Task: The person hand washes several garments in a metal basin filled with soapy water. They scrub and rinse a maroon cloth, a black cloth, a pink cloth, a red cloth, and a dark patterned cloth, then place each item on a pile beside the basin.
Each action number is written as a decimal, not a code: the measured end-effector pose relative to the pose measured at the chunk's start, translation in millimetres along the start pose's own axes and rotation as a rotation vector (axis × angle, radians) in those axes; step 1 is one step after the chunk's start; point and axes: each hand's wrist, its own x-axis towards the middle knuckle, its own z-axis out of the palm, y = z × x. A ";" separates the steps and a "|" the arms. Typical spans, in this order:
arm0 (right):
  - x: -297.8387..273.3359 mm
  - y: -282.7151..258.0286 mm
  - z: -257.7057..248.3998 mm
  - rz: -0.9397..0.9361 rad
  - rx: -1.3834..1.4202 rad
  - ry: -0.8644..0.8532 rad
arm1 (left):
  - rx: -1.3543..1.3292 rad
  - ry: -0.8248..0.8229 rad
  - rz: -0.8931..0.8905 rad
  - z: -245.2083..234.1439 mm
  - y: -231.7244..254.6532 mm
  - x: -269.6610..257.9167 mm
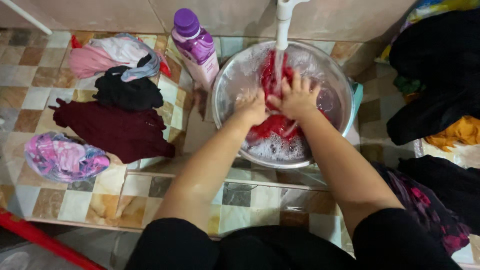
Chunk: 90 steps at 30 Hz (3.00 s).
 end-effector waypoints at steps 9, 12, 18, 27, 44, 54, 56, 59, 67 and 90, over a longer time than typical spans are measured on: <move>-7.8 58.0 -41.5 0.025 0.473 -0.082 | -0.095 0.485 -0.052 -65.4 -10.6 -6.4; -28.8 73.1 -31.2 -0.032 0.403 -0.022 | -0.139 0.659 0.105 -63.1 5.1 -32.7; -24.5 101.0 -0.8 -0.059 0.413 0.445 | -0.283 0.119 0.380 -15.4 0.4 -36.3; -30.1 -4.6 3.8 0.009 1.039 0.725 | -2.407 0.198 -0.514 42.7 -20.5 50.9; -12.9 84.5 -6.5 -0.036 0.483 -0.047 | 0.125 0.615 0.457 18.1 14.5 -21.5; -17.6 84.3 -5.5 -0.028 0.297 0.321 | 0.082 0.016 0.049 -19.9 6.8 -7.7; -26.2 73.0 -19.7 0.200 0.374 0.474 | -0.563 -0.104 0.082 -21.4 -2.2 8.1; -34.8 20.2 -18.5 0.268 0.707 0.763 | -1.405 -0.014 -0.170 0.1 -8.5 23.0; -33.6 -29.1 25.1 -0.450 0.723 1.000 | -1.896 0.122 -0.296 20.0 21.9 17.7; -80.1 120.3 -164.0 -0.362 0.708 0.679 | -1.199 0.227 0.630 -158.9 31.8 -40.5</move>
